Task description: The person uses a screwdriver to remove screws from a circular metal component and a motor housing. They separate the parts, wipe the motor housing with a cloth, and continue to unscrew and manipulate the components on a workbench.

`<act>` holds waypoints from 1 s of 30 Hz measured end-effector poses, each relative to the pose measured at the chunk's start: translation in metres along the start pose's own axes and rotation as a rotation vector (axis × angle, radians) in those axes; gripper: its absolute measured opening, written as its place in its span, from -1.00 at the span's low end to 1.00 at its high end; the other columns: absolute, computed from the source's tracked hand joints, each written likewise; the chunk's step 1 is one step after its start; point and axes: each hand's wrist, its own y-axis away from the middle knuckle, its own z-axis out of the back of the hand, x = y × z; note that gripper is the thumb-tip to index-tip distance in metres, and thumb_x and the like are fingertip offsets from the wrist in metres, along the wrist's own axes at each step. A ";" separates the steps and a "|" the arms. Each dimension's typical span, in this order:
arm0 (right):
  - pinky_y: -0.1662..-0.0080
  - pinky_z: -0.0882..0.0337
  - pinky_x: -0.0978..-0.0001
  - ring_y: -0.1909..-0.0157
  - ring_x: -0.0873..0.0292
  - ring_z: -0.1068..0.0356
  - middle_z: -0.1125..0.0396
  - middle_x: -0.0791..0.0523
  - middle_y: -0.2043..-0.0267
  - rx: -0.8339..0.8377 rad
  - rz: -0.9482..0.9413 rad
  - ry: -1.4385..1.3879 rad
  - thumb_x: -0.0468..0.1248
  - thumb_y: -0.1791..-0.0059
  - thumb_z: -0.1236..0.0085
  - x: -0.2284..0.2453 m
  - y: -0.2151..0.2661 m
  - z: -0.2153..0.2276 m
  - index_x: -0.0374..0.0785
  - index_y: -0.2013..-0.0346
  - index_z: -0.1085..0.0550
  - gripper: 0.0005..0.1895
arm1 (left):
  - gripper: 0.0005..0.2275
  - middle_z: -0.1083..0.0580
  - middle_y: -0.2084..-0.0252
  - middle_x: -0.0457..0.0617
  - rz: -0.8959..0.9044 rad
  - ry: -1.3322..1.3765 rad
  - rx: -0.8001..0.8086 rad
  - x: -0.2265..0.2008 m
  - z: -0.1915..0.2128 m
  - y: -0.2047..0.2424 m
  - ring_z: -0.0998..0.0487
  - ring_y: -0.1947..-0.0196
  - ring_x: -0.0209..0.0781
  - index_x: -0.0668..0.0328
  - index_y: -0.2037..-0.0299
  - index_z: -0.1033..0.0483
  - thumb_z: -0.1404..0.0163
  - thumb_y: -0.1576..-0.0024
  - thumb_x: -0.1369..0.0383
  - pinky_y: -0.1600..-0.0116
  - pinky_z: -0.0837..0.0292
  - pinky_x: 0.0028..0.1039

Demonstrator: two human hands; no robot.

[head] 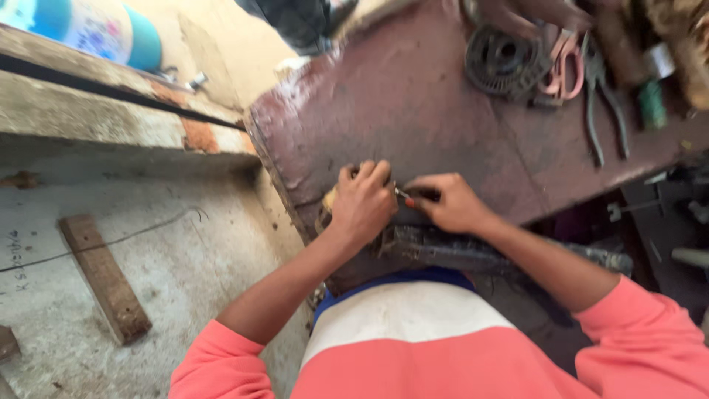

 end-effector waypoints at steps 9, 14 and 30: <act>0.28 -0.46 0.08 0.33 -0.14 -0.48 -0.44 -0.06 0.38 -0.127 0.279 0.480 -0.43 0.11 -0.21 -0.008 0.014 -0.012 -0.33 0.25 -0.47 -0.84 | -0.94 -0.37 0.23 -0.07 -0.021 -0.013 0.064 -0.002 -0.001 0.002 -0.44 0.08 -0.12 0.08 0.57 -0.57 -0.15 0.13 0.34 -0.01 -0.31 -0.06; 0.33 -0.42 0.22 0.39 0.10 -0.47 -0.49 -0.02 0.39 0.059 -0.150 -0.030 -0.37 0.05 -0.21 -0.007 -0.005 0.000 -0.35 0.23 -0.52 -0.87 | -0.93 -0.38 0.22 -0.06 -0.037 -0.001 0.079 -0.001 0.003 0.001 -0.44 0.07 -0.11 0.08 0.57 -0.58 -0.17 0.16 0.34 -0.05 -0.31 0.00; 0.30 -0.48 0.13 0.33 -0.13 -0.50 -0.47 -0.07 0.33 -0.146 0.252 0.414 -0.45 0.09 -0.20 0.001 0.013 -0.009 -0.37 0.27 -0.49 -0.89 | -0.88 -0.37 0.22 -0.04 -0.001 -0.080 0.072 -0.005 0.005 -0.005 -0.43 0.07 -0.10 0.13 0.45 -0.59 -0.17 0.10 0.30 -0.04 -0.34 0.03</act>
